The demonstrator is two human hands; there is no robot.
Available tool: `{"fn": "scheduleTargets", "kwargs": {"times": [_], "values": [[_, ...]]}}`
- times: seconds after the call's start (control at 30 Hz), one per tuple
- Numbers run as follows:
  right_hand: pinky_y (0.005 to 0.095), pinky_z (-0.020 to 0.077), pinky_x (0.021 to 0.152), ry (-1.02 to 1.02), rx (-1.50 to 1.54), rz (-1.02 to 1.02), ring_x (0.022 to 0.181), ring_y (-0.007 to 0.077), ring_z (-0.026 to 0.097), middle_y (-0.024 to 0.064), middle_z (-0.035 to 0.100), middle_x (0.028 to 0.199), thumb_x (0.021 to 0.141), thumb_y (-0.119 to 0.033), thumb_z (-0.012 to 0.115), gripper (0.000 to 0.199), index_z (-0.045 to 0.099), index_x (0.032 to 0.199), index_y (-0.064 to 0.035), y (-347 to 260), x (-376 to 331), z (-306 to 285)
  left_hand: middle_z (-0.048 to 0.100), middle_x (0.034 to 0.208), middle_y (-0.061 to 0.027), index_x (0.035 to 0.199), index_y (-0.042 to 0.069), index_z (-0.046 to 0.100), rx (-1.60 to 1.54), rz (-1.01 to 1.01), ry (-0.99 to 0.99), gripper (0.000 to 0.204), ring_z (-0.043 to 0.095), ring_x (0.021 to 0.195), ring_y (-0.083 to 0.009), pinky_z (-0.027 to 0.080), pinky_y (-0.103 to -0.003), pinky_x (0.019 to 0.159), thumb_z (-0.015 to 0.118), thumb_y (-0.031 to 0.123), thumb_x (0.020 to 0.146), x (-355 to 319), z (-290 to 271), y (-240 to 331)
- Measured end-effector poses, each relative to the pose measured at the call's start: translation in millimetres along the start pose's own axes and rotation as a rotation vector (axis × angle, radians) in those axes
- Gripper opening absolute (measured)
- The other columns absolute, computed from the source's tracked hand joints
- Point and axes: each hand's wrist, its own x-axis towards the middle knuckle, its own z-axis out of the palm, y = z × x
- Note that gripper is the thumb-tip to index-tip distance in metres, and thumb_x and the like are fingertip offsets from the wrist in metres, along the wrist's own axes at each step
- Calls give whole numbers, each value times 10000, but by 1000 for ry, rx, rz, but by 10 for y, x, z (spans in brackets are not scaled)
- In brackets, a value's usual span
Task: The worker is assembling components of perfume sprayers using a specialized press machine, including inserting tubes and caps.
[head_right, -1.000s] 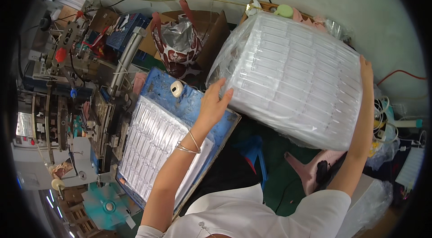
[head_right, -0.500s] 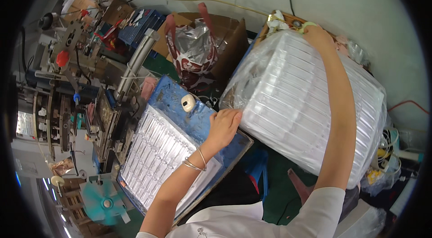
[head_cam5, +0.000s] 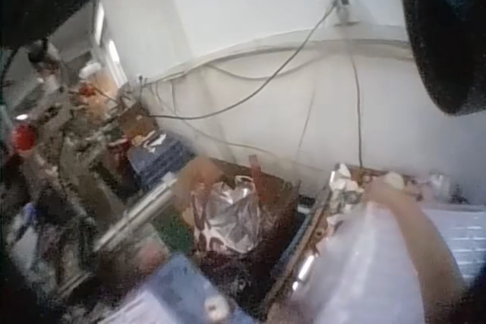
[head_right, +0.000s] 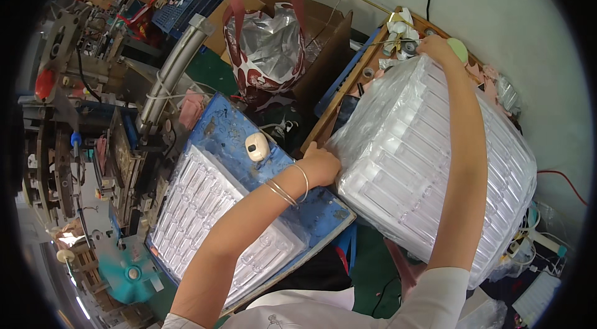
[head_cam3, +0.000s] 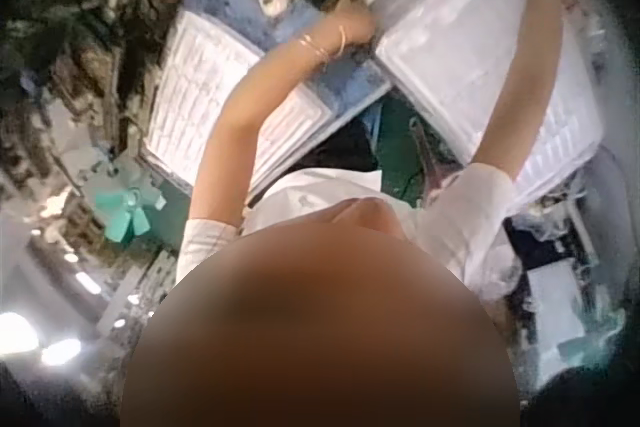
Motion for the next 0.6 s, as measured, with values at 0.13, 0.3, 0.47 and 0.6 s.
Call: {"fn": "scheduleTargets", "kwargs": {"times": [0.13,0.3,0.47,0.6], "values": [[284,434,689,-524,99,224,715,167,590,73,644,764,726,-314,608,256,673,748,-67,-185,102,-37,629,980,-101,972,92,644,107,-77,-120,257,583,929,-252,311,-446,794,479,178,795,154,63,-28],[270,427,667,-734,417,220,715,137,560,14,632,774,742,-344,616,316,635,856,-50,-107,139,-23,630,991,-96,973,92,651,223,-246,-176,249,591,926,-271,317,-487,788,486,149,795,439,238,-80],[250,408,699,-294,377,100,772,109,529,5,589,851,814,-354,541,331,595,954,-59,-664,-320,-399,642,927,-118,958,66,643,-16,-135,-29,253,618,851,-280,400,-440,743,473,117,778,204,128,-255],[224,382,658,-2,403,123,787,83,499,-29,563,827,828,-367,510,336,581,992,-83,-537,-1147,-944,640,875,-146,912,21,632,-530,-74,434,218,617,802,-280,451,-340,658,498,125,774,98,-127,-93]]}}
